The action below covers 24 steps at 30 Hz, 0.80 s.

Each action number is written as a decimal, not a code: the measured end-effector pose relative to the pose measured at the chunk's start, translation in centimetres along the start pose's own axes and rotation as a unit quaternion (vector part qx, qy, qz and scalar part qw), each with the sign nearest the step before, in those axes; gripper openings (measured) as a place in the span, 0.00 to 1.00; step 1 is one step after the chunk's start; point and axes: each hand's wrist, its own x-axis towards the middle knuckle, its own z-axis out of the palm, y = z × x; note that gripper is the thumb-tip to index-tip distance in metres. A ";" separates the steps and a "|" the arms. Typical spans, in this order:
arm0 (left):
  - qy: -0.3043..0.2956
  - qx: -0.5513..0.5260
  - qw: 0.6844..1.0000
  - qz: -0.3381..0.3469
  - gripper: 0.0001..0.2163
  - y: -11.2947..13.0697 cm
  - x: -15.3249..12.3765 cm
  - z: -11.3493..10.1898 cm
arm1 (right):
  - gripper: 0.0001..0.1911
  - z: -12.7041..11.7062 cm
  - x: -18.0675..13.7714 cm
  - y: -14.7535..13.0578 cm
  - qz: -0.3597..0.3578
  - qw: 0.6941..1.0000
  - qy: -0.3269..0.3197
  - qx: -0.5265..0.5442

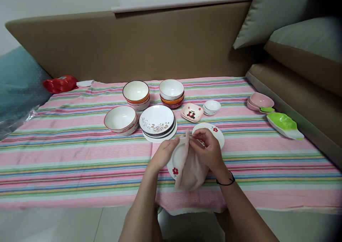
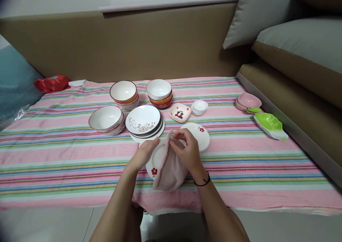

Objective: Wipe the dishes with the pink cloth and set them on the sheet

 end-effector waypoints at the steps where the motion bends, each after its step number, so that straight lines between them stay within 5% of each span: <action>1: -0.005 -0.001 1.000 -0.006 0.22 -0.1 0.0 0.0 | 0.10 0.1 0.0 0.0 -0.007 1.000 0.001 -0.008; 14: -0.043 0.054 0.997 0.028 0.21 -0.7 0.3 0.1 | 0.12 0.3 -0.3 -0.8 -0.036 0.991 -0.110 -0.072; 24: -0.048 0.089 0.994 0.028 0.21 -0.7 0.2 0.0 | 0.15 0.4 -0.2 -0.6 -0.030 0.989 -0.127 -0.074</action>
